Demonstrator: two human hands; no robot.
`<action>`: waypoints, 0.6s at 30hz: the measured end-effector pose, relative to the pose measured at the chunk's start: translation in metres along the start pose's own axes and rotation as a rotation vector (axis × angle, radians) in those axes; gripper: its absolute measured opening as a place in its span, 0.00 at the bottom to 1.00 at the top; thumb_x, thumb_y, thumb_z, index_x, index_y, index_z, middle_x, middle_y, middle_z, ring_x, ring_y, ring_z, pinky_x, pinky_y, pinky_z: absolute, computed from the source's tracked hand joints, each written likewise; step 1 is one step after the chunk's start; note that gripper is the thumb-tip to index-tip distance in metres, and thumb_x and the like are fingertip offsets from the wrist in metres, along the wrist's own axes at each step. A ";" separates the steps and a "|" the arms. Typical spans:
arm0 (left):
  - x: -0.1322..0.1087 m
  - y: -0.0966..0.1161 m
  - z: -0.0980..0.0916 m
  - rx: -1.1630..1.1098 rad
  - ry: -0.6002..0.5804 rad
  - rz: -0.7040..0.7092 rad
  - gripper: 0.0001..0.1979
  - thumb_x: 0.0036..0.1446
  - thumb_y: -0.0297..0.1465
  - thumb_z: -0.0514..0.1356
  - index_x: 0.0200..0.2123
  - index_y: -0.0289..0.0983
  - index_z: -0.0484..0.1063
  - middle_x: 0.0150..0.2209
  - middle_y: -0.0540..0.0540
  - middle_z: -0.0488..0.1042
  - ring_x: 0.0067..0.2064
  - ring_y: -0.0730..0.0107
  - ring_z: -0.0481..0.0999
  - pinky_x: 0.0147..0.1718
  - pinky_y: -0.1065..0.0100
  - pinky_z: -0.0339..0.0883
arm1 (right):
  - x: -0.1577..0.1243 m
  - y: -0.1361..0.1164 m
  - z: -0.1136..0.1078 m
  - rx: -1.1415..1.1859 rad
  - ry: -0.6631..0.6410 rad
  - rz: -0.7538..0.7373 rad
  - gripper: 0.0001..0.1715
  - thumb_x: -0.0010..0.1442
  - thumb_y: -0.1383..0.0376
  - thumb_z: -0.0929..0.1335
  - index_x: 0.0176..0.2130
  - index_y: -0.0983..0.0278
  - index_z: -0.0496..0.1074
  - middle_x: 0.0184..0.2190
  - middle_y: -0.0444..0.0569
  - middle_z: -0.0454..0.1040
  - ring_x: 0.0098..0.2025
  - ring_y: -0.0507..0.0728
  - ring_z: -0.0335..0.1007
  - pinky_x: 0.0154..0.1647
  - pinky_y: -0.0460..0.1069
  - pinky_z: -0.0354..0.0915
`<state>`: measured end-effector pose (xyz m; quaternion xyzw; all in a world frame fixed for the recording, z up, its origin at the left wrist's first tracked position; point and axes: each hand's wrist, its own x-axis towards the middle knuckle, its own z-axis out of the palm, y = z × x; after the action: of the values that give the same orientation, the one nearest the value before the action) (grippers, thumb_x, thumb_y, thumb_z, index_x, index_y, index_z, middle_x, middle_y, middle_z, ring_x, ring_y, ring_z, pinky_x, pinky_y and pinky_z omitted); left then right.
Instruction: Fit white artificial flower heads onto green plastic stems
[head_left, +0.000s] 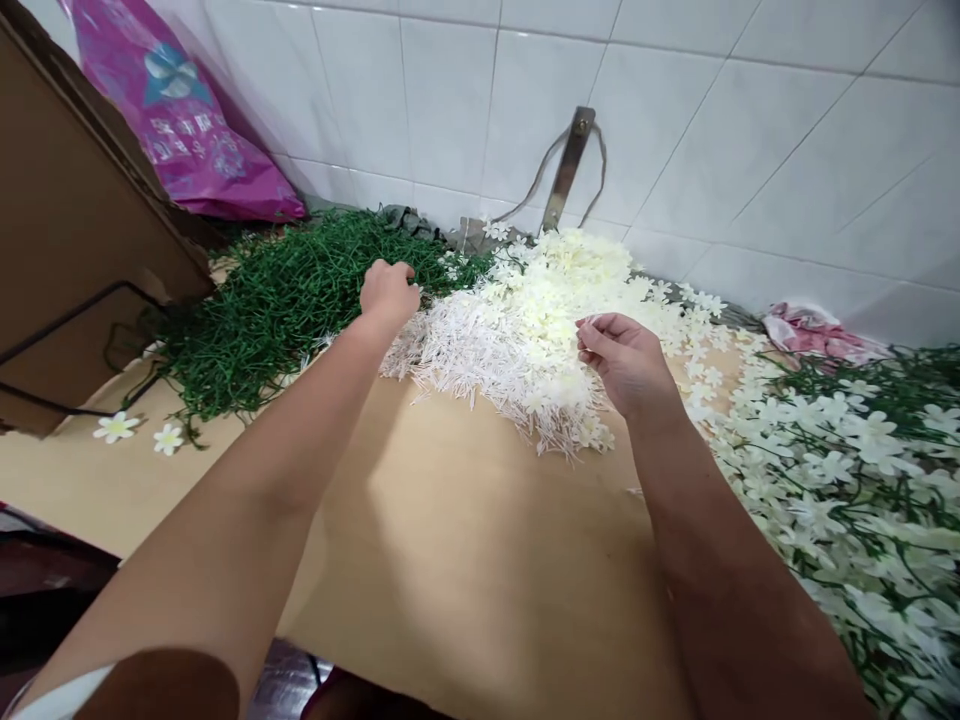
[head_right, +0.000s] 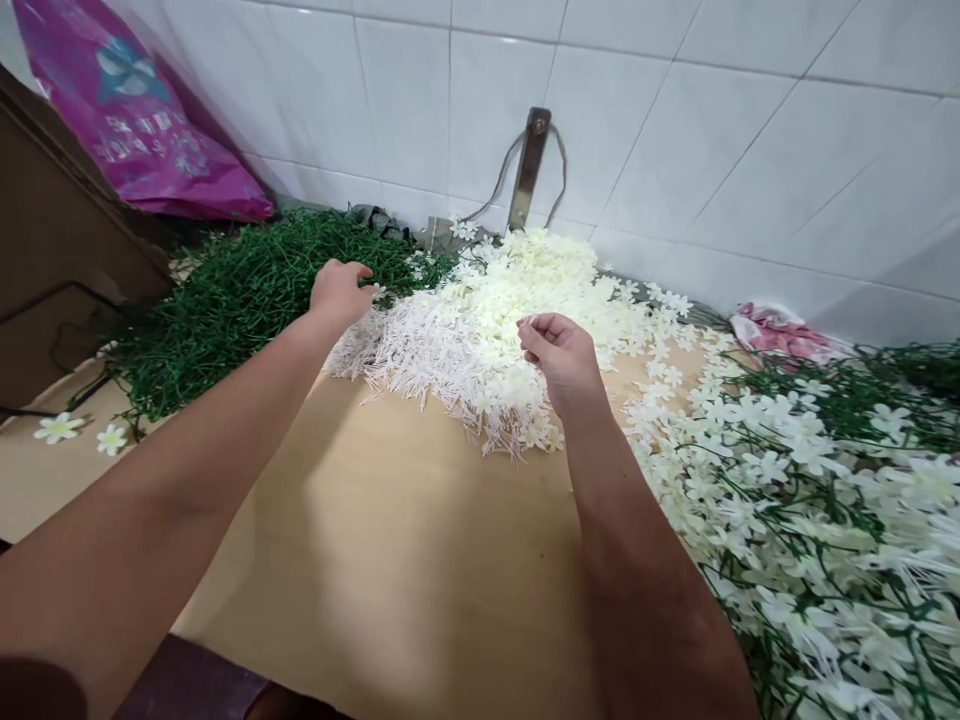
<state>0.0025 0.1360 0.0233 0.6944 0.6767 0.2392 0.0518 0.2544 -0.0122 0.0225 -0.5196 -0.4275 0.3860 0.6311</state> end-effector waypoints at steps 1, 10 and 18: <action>0.005 -0.004 0.003 0.035 0.006 -0.005 0.18 0.57 0.33 0.54 0.51 0.38 0.72 0.53 0.37 0.67 0.55 0.55 0.65 0.50 0.60 0.61 | 0.000 0.001 0.000 0.028 0.004 0.019 0.18 0.35 0.61 0.78 0.23 0.63 0.68 0.28 0.44 0.71 0.25 0.46 0.62 0.23 0.44 0.59; 0.033 -0.016 0.017 0.123 0.006 0.012 0.12 0.55 0.32 0.55 0.39 0.36 0.76 0.46 0.37 0.74 0.50 0.50 0.69 0.47 0.57 0.60 | 0.003 0.011 0.004 0.079 0.014 0.084 0.23 0.31 0.58 0.79 0.23 0.64 0.68 0.21 0.40 0.69 0.24 0.45 0.62 0.25 0.43 0.59; -0.028 0.017 -0.011 -0.743 -0.187 -0.038 0.06 0.46 0.23 0.62 0.26 0.34 0.66 0.23 0.52 0.69 0.26 0.76 0.67 0.29 0.72 0.59 | -0.013 0.008 0.028 0.016 -0.143 -0.071 0.13 0.41 0.64 0.75 0.27 0.64 0.70 0.23 0.42 0.72 0.26 0.48 0.67 0.29 0.46 0.65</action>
<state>0.0143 0.1049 0.0323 0.6347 0.5489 0.4026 0.3657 0.2235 -0.0144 0.0150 -0.4700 -0.4865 0.4029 0.6165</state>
